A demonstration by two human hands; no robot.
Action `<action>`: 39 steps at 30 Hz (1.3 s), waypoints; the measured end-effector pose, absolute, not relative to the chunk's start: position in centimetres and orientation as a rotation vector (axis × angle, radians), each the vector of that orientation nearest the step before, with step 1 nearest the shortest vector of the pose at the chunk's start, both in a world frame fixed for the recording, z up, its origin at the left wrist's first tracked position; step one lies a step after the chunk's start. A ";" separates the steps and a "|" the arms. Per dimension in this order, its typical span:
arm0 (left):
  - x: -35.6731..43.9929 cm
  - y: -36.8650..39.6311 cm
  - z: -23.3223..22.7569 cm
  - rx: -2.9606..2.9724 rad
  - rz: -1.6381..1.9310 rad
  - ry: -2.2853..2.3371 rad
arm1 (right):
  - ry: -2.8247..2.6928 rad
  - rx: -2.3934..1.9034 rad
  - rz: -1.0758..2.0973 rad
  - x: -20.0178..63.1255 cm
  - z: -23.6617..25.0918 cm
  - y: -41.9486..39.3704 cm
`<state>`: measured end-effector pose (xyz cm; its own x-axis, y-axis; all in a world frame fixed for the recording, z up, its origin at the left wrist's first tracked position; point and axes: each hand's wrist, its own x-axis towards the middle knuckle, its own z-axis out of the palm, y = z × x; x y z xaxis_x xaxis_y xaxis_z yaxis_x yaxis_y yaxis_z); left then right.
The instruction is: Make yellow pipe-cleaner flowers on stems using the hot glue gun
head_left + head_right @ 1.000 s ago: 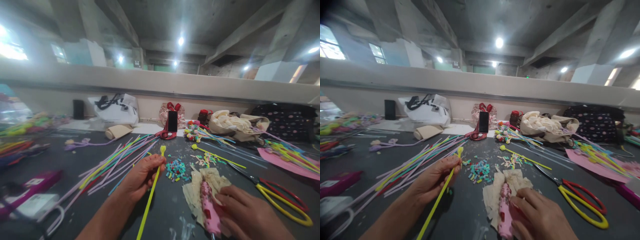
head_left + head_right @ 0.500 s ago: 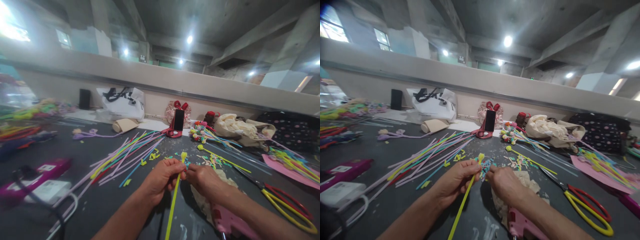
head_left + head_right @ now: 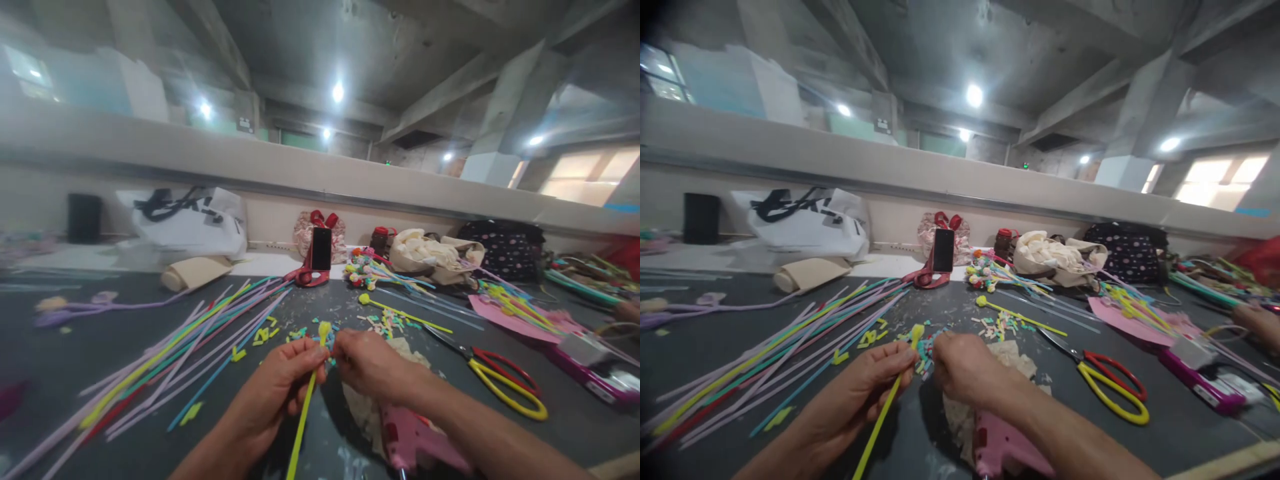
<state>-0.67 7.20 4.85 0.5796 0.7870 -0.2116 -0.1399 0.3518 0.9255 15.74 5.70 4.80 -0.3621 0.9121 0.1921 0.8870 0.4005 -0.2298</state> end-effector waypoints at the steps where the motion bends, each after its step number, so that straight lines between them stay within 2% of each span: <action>1: -0.6 7.2 4.8 1.037 0.667 0.751 | -2.300 -1.576 0.198 16.0 5.0 5.2; 4: -0.4 6.9 4.9 1.016 0.694 0.781 | -2.117 -1.569 0.426 17.0 5.3 3.4; 9: 0.2 6.8 4.9 1.017 0.670 0.762 | -1.445 -1.327 1.159 18.2 4.8 1.6; 11: 0.4 6.8 4.7 1.019 0.646 0.753 | -1.274 -1.230 1.285 18.4 4.6 1.5; 24: 5.6 5.7 4.2 0.837 0.590 0.631 | -0.874 -0.979 1.316 20.8 3.6 1.3; 32: 7.1 4.5 3.7 0.776 0.630 0.609 | -0.818 -0.984 1.327 20.4 3.3 1.3; 39: 6.5 4.9 3.3 0.938 0.697 0.638 | -1.065 -1.227 0.994 19.4 3.3 1.2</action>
